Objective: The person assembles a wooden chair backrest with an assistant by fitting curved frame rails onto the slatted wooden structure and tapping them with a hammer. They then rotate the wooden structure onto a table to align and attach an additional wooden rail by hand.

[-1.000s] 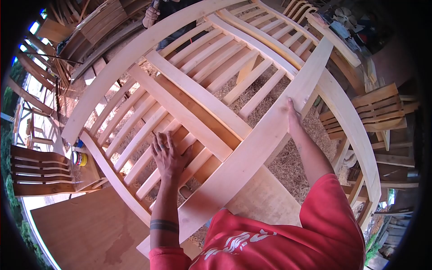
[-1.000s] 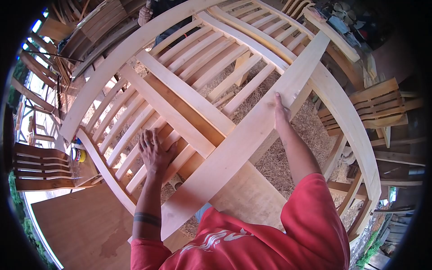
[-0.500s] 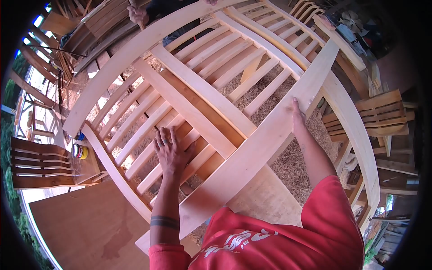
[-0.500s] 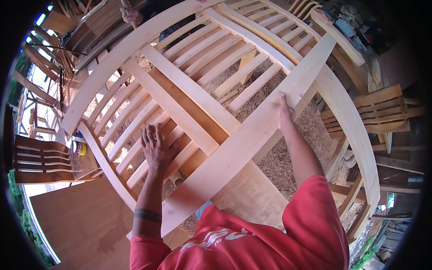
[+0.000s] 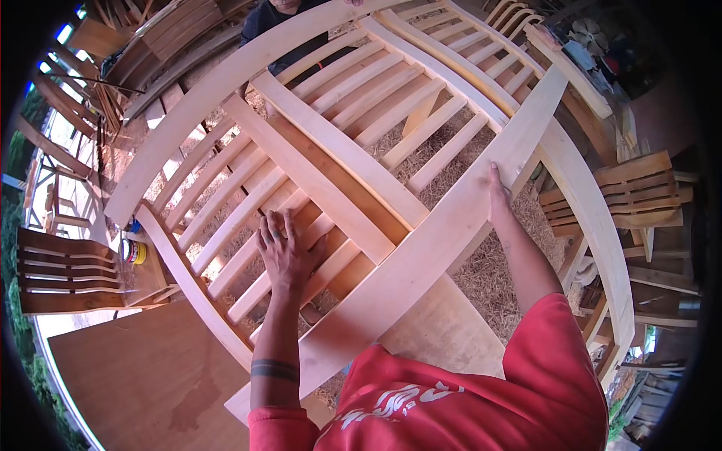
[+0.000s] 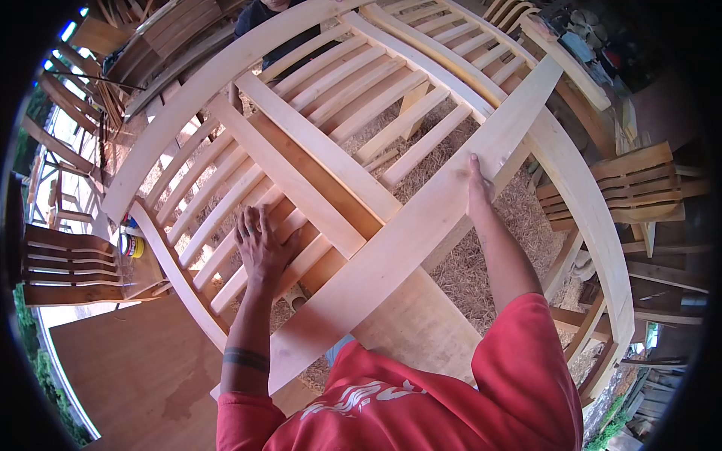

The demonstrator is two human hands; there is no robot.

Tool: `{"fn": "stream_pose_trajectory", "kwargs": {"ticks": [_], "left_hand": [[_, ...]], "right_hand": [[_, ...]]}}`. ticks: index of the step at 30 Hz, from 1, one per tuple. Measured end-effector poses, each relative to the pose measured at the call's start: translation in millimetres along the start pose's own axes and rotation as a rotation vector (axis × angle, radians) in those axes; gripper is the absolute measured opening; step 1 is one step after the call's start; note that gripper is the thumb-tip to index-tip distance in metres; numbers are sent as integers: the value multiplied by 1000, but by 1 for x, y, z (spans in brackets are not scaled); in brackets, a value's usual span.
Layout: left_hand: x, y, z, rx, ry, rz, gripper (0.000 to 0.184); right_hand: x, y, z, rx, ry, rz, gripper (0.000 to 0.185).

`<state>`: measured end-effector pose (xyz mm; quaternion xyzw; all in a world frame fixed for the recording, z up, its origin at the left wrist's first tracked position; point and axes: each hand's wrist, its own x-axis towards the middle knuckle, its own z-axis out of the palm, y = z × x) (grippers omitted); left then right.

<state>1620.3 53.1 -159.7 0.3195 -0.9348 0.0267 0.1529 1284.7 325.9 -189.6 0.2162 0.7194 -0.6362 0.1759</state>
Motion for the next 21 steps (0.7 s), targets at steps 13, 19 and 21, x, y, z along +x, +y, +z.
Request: {"fn": "stream_pose_trajectory", "kwargs": {"ticks": [13,19,21], "left_hand": [[2,0,0,15,-75,27,86],[4,3,0,48,-166,-16,85],[1,-1,6,59,-166,16,86]], "right_hand": [[-4,-3,1,46,-8,40,76],[-2,1,-1,132,-56,-2,75],[-5,5,-5,177,-112,-35,76]]}}
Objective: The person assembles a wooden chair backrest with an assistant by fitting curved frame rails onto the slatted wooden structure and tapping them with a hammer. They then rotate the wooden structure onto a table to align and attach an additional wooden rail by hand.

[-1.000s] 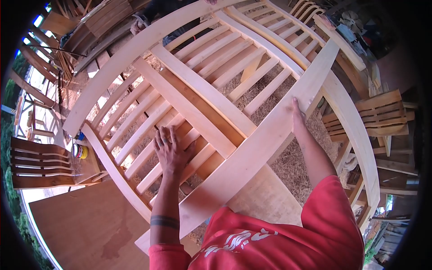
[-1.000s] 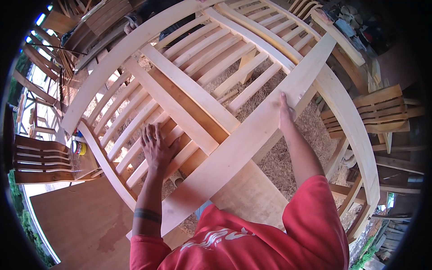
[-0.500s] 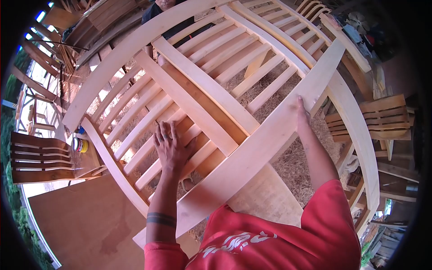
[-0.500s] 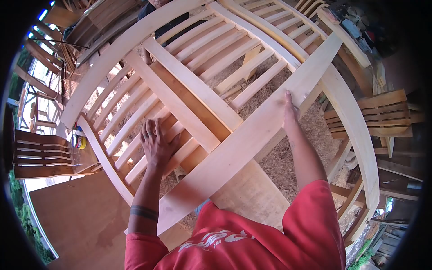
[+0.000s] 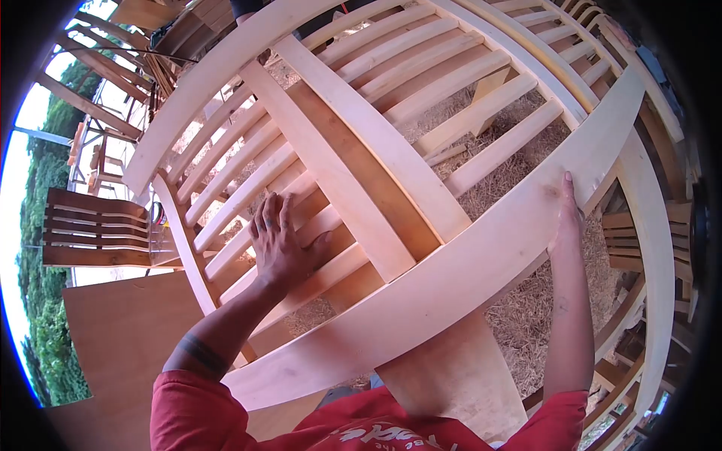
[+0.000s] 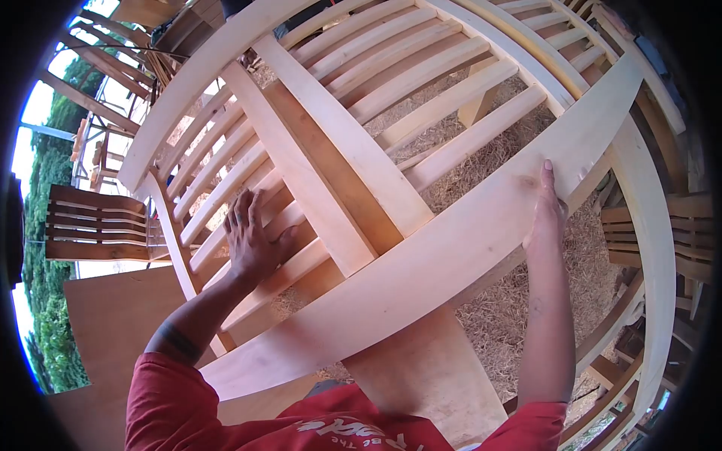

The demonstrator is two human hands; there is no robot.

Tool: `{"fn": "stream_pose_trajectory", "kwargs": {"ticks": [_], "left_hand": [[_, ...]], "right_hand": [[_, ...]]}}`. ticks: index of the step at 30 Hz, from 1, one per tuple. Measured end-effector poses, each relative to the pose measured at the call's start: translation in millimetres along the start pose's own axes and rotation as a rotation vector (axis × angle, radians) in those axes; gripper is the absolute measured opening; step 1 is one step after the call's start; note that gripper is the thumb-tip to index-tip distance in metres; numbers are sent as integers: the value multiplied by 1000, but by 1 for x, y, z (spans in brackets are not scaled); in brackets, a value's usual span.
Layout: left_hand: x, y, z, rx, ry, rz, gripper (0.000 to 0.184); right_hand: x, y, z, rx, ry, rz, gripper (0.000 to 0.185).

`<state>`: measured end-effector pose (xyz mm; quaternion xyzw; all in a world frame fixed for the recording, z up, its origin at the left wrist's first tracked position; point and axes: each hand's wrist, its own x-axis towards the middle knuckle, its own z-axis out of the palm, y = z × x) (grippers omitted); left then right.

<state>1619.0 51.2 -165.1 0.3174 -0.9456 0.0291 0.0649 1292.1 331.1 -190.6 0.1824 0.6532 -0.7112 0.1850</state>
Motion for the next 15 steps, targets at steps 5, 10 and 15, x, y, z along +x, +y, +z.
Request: {"fn": "stream_pose_trajectory", "kwargs": {"ticks": [5,10,15], "left_hand": [[2,-6,8,68,-40,28,88],[2,-6,8,109,-87,27,89],[4,-5,7,118,-60,91,88]], "right_hand": [[17,15,-11,51,25,-34,81],[7,12,-8,71,74,-66,85],[0,11,-8,110,75,-49,86]]}}
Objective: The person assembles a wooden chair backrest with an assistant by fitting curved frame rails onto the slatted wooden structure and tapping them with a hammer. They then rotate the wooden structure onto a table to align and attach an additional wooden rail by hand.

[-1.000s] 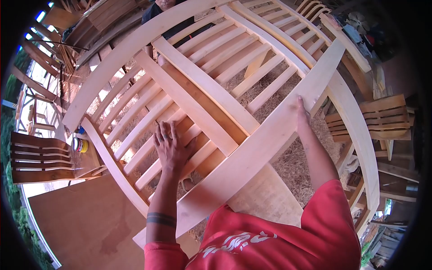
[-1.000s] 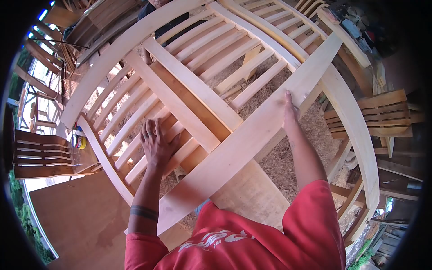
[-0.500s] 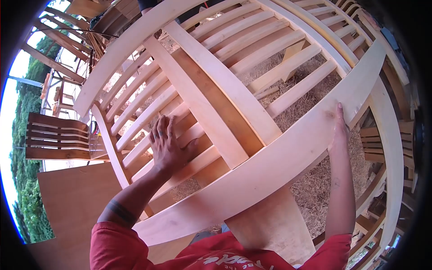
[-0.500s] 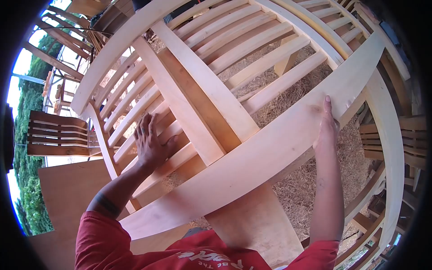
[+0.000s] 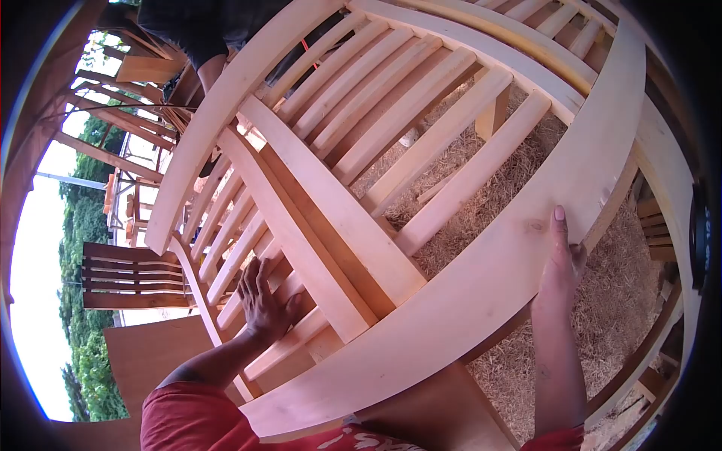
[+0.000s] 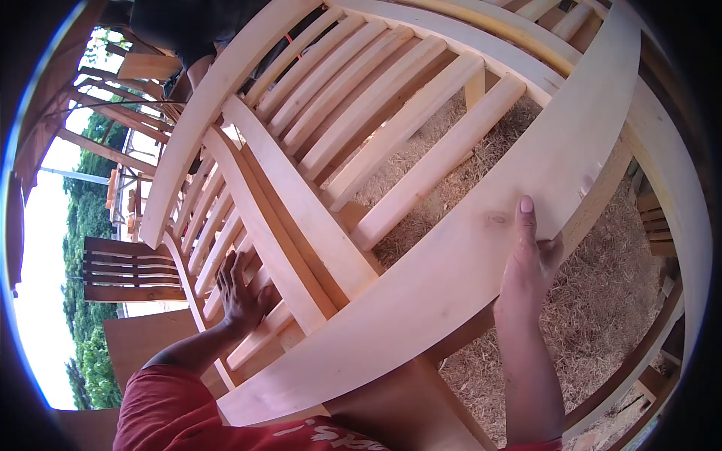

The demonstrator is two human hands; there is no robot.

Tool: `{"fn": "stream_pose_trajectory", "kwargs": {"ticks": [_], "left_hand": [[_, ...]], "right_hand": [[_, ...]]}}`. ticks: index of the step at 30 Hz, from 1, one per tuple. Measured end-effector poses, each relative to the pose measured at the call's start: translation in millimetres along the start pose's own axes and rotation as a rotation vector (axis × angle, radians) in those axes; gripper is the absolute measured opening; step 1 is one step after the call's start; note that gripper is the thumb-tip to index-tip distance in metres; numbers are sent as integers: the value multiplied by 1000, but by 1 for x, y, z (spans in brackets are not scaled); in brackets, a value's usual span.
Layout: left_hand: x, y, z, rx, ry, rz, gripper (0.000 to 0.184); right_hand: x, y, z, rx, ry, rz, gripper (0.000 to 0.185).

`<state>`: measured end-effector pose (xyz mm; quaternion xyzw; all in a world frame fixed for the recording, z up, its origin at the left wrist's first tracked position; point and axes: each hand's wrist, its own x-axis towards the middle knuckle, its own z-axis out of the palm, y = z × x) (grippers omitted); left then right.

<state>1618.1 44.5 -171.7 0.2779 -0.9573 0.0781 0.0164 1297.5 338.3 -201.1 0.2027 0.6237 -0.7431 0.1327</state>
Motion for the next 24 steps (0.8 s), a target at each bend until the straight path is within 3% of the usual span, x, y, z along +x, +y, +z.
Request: {"fn": "stream_pose_trajectory", "kwargs": {"ticks": [20,23,24], "left_hand": [[-3,-3,-3,-95,100,28,77],[-23,-40,-36,-59,273,-87,78],[-42,-70,-43,15,361,-223,79]], "right_hand": [[4,8,4,199,-63,-190,59],[7,10,7,197,-60,-293,53],[7,12,3,148,-57,-261,56]]}}
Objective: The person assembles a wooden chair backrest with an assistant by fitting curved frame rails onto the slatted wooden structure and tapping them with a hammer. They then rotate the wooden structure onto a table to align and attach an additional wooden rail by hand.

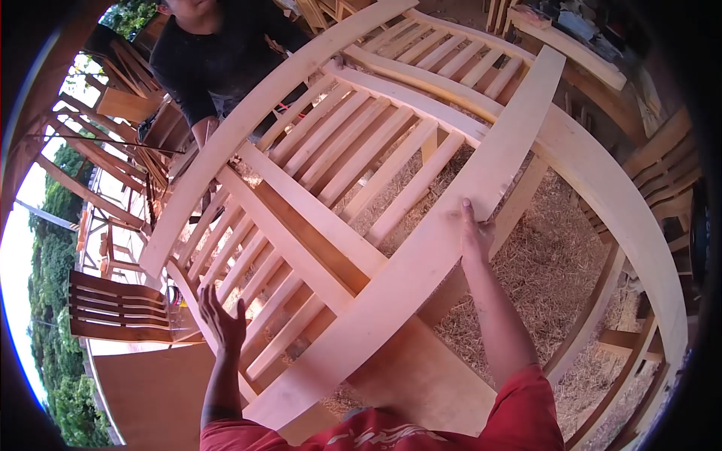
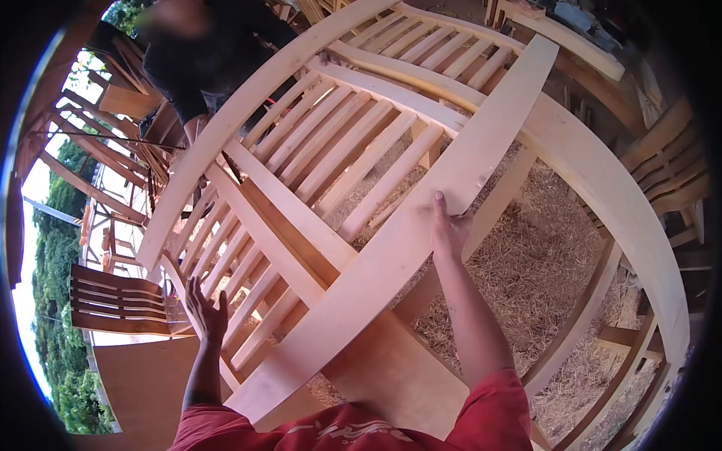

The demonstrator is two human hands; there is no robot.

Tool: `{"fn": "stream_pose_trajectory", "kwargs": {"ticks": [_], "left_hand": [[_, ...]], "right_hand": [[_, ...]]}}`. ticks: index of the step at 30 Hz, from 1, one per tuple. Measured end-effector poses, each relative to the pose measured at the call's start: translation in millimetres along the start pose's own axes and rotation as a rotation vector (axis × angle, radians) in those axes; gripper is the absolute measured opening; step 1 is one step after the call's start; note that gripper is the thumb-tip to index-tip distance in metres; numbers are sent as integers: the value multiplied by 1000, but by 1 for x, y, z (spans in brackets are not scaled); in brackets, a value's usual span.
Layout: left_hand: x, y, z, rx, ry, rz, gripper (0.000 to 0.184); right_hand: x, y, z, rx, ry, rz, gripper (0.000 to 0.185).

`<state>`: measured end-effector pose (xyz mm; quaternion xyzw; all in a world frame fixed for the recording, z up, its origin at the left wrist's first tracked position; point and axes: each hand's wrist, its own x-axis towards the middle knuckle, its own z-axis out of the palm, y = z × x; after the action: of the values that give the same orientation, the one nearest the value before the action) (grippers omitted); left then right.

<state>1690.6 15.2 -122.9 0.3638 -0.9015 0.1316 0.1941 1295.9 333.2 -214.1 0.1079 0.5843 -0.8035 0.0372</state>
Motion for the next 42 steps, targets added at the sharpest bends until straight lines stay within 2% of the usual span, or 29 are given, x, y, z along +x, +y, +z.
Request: {"fn": "stream_pose_trajectory", "kwargs": {"ticks": [1,3,5,7,8,9,10,12,14,16,18,20,25,29,33,34,37,38,40,42], "left_hand": [[-7,-46,-13,93,97,-122,80],[-57,-163,-1,476,-23,-593,86],[-89,-226,-3,-255,-433,-890,93],[-82,-194,-23,-1061,-669,-1160,74],[-77,-152,-32,-1287,-553,-1079,59],[-80,-168,-6,-1390,-604,-990,50],[-69,-135,-15,-1458,-447,-898,46],[-58,-151,6,-1295,-405,-891,43],[-32,-156,11,-1103,-292,-889,44],[-6,-164,16,-921,-181,-861,45],[21,-167,9,-953,0,-811,45],[34,-159,0,-928,130,-831,44],[41,-153,-15,-912,353,-715,41],[30,-138,-30,-882,460,-633,42],[19,-132,-39,-1023,533,-543,42],[15,-129,-51,-1159,472,-581,42],[20,-136,-85,-1307,427,-561,42],[25,-153,-95,-1195,364,-571,45],[47,-156,-143,-1383,399,-419,50],[70,-148,-209,-1352,418,-388,47]], "right_hand": [[2,0,0,-42,-1,32,59],[11,15,0,-185,79,22,68],[25,32,7,-347,234,-71,79],[16,12,15,-675,183,-33,91],[6,5,19,-873,223,-78,92],[-7,1,21,-947,186,-130,91],[-19,-1,23,-1021,151,-185,91],[-44,6,28,-1101,73,-340,90],[-86,4,31,-1125,-38,-618,80],[-138,-11,9,-775,-310,-620,73],[-188,-40,-29,-696,-447,-663,67],[-227,-58,-86,-670,-447,-554,61],[-305,-66,-228,-695,-85,-387,47],[-352,-64,-272,-673,73,-297,45],[-354,-61,-243,-470,-86,-283,42],[-353,-72,-225,-429,-157,-297,39],[-342,-70,-196,-384,-377,-387,37],[-342,-73,-187,-363,-410,-391,37],[-347,-85,-162,-326,-472,-392,36],[-350,-90,-149,-328,-521,-404,35]]}}
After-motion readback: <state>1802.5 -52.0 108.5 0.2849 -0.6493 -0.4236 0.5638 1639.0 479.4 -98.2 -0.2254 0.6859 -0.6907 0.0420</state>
